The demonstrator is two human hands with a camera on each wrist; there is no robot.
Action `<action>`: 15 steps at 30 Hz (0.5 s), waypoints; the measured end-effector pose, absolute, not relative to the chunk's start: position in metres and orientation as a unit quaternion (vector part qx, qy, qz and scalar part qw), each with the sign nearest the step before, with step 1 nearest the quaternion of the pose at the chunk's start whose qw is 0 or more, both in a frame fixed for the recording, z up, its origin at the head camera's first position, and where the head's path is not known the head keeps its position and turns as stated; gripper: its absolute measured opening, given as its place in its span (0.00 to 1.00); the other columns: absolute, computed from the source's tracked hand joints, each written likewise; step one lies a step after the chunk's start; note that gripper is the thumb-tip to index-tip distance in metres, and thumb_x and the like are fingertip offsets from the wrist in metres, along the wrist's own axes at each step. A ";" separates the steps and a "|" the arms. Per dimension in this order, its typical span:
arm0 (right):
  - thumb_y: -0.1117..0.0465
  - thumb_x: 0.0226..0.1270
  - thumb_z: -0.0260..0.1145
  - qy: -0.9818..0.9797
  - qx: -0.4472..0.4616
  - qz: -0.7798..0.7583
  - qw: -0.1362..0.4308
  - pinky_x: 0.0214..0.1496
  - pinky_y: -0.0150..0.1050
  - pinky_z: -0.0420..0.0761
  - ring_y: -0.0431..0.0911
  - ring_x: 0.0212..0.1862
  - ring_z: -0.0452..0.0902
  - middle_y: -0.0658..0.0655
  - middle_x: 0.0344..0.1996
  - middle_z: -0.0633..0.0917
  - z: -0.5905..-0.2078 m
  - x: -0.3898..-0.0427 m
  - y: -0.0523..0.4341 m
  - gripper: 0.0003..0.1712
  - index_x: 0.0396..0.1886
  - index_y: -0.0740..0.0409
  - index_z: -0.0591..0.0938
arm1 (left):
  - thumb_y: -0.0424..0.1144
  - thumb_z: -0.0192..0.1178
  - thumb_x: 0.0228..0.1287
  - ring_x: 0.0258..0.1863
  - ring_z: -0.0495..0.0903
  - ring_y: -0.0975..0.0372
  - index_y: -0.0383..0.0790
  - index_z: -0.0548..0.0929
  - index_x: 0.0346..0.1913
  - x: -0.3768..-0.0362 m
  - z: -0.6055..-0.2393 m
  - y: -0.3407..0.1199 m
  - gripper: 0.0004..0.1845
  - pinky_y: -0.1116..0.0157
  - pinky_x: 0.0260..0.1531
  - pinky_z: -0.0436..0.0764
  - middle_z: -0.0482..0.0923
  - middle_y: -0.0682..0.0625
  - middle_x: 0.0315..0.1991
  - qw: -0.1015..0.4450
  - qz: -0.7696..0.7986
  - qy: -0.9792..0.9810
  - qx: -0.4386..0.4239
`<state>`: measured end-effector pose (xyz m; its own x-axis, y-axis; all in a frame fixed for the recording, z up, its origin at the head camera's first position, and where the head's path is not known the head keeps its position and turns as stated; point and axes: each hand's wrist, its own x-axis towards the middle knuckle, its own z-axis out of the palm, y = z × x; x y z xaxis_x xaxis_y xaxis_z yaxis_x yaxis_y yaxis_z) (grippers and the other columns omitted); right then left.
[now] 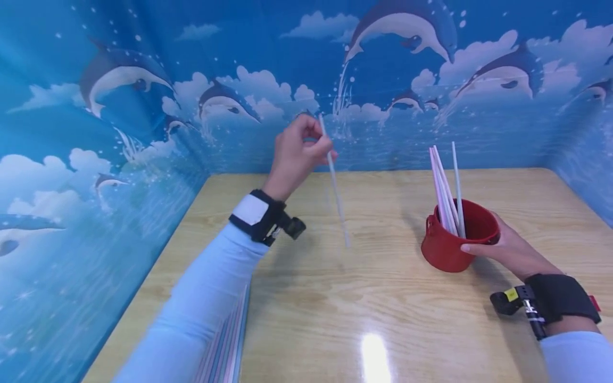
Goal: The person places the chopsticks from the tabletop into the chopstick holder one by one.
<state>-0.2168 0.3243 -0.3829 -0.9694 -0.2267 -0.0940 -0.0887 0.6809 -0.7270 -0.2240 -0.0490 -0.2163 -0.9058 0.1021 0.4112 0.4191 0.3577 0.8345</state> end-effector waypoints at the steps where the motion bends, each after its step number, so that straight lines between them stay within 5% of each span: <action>1: 0.52 0.54 0.59 0.912 -0.087 -0.391 0.087 0.38 0.38 0.72 0.36 0.46 0.55 0.59 0.55 0.57 -0.382 -0.217 0.324 0.45 0.64 0.38 0.40 | 0.31 0.53 0.52 0.26 0.80 0.67 0.37 0.66 0.34 -0.221 -0.202 -0.036 0.08 0.76 0.26 0.77 0.74 0.47 0.32 0.172 -0.540 -0.802 -0.189; 8: 0.56 0.55 0.58 0.901 -0.108 -0.412 0.083 0.37 0.31 0.71 0.30 0.45 0.57 0.51 0.54 0.60 -0.380 -0.212 0.326 0.42 0.64 0.42 0.44 | 0.34 0.51 0.54 0.34 0.76 0.76 0.40 0.65 0.36 -0.224 -0.179 0.048 0.08 0.86 0.34 0.69 0.74 0.52 0.37 0.266 -0.496 -0.775 -0.286; 15: 0.58 0.56 0.57 0.895 -0.116 -0.423 0.082 0.38 0.26 0.70 0.29 0.47 0.58 0.48 0.54 0.61 -0.377 -0.209 0.323 0.40 0.64 0.45 0.46 | 0.40 0.53 0.53 0.32 0.73 0.80 0.47 0.66 0.35 -0.237 -0.246 0.090 0.08 0.85 0.31 0.70 0.74 0.60 0.34 0.193 -0.496 -0.815 -0.229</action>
<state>-0.2090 0.3235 -0.3766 -0.9595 -0.2772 -0.0493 -0.1379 0.6154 -0.7761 -0.2374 0.0903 -0.2455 -0.8202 0.1817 0.5425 0.5652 0.4037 0.7194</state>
